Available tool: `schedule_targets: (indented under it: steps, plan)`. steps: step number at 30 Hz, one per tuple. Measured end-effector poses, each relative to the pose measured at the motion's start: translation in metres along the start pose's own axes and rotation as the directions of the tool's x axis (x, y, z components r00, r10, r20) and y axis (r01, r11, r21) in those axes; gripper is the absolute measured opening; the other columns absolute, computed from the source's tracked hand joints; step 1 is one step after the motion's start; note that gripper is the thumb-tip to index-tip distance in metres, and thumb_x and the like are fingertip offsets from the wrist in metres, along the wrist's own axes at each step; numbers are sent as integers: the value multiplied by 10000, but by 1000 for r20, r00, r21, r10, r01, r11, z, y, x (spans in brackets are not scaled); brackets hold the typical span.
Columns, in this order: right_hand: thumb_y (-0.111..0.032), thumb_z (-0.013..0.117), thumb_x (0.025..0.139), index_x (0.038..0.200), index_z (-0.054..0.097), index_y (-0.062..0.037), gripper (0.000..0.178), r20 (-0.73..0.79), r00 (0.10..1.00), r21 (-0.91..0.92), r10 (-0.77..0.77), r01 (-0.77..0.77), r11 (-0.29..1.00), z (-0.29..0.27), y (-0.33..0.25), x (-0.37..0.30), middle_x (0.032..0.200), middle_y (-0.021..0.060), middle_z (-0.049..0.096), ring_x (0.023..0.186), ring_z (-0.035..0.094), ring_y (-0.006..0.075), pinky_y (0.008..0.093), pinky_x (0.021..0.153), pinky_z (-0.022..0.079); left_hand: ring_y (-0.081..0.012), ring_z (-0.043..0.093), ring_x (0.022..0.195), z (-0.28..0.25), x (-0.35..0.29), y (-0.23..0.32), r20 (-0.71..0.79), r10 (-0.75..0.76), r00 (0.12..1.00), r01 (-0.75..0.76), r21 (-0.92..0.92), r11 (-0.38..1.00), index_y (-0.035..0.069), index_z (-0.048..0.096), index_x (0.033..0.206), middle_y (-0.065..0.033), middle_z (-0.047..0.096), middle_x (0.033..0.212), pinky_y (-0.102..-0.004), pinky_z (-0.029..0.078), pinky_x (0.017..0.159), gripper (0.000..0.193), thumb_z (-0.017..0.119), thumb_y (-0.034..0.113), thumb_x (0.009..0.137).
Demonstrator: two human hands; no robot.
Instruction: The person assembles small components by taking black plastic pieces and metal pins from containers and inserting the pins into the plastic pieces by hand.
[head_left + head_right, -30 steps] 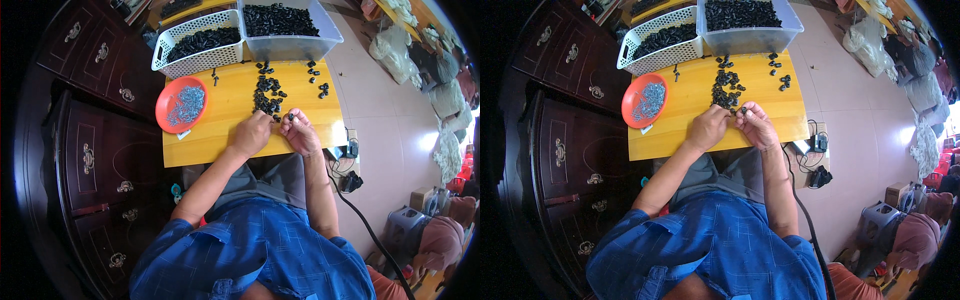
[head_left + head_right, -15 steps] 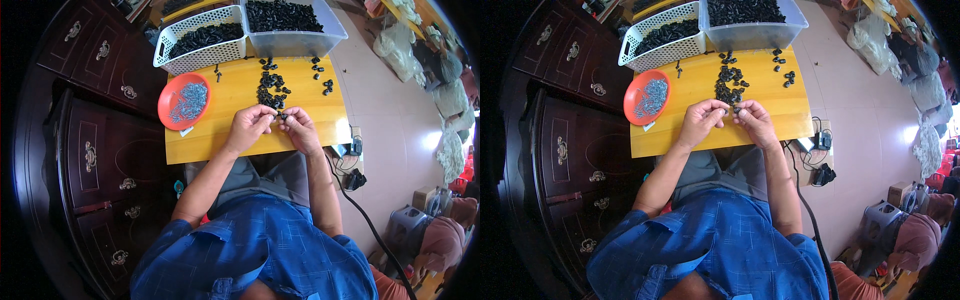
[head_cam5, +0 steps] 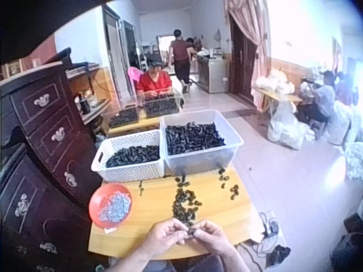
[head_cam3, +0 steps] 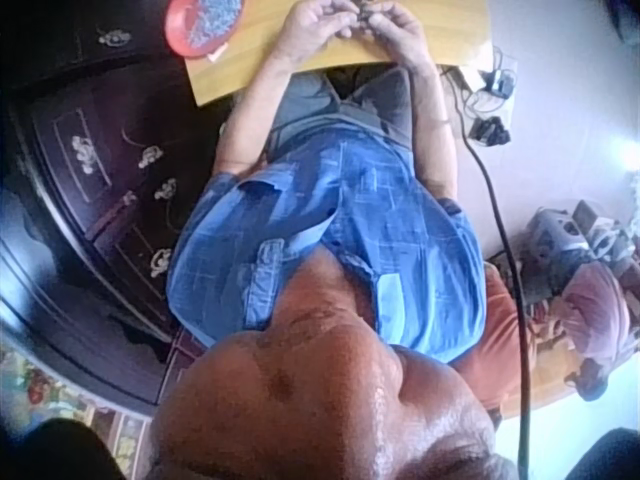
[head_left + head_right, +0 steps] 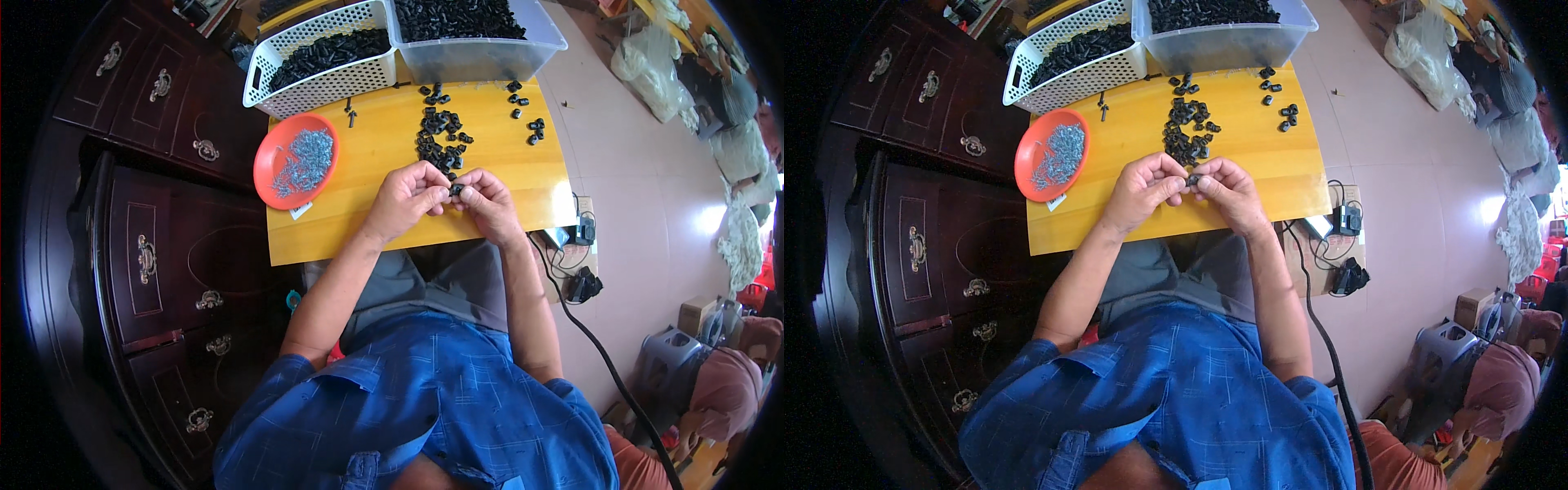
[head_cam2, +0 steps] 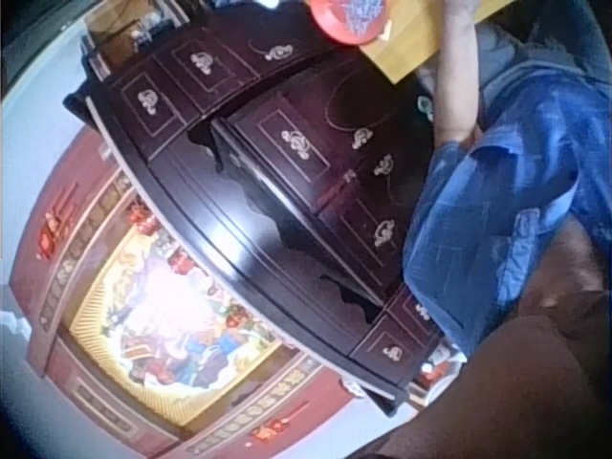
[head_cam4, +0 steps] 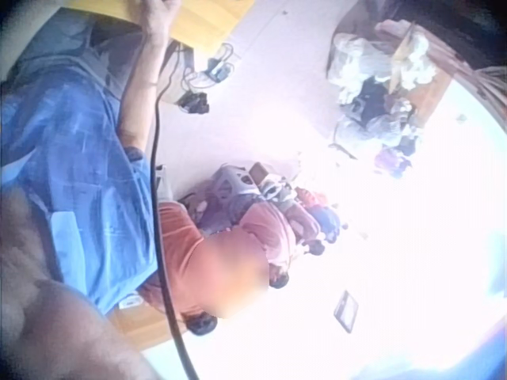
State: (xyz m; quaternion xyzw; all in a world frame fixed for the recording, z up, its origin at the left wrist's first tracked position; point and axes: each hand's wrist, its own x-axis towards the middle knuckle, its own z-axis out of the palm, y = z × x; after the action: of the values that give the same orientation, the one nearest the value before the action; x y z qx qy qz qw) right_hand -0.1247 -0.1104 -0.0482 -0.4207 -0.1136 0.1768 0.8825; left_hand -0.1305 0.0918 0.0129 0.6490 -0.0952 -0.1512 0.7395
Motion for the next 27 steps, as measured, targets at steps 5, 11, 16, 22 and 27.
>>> schedule_targets:
  steps: [5, 11, 16, 22, 27]
  plan:
    - [-68, 646, 991, 1120, 621, -14, 142, 6, 1000, -11, -3, 3, 1000, 1, 0, 0, 1007, 81, 718, 897, 664, 113, 251, 808, 537, -70, 628, 734, -2, 0, -2, 0, -13, 1000, 13, -53, 999, 23, 636, 1013, -36, 682, 895, -213, 525, 693, 49, 636, 58, 978]
    - [-65, 646, 990, 1115, 621, -18, 135, -10, 1000, 9, 4, -4, 1000, 2, -1, 0, 1001, 80, 720, 865, 647, 104, 244, 807, 533, -67, 629, 737, -1, 1, -2, -2, -14, 1000, 14, -40, 999, 26, 638, 1010, -29, 682, 890, -206, 525, 693, 40, 637, 48, 976]
    - [-54, 679, 969, 1081, 637, -29, 123, -34, 999, -82, -23, 20, 996, -3, 8, 0, 963, 49, 710, 827, 640, 91, 238, 776, 536, -64, 626, 721, 0, 1, -4, -50, 23, 998, -20, 63, 998, 12, 635, 954, -13, 671, 849, -214, 531, 667, 10, 640, 4, 954]
    - [-68, 702, 957, 1043, 656, -36, 102, -63, 998, -170, -19, 8, 985, -1, 7, -2, 942, 37, 709, 803, 638, 88, 237, 764, 538, -69, 633, 719, -3, -1, -5, -54, -46, 997, 48, 33, 998, 12, 637, 954, -23, 676, 835, -222, 529, 659, 10, 638, 2, 954]
    - [-64, 693, 961, 1054, 652, -34, 105, -32, 999, -101, -22, 18, 995, -3, 5, -1, 955, 50, 717, 795, 634, 88, 236, 761, 535, -82, 642, 717, -1, -1, -8, -26, -41, 999, 39, -98, 994, 19, 632, 997, -42, 682, 869, -211, 526, 678, 33, 639, 40, 972]
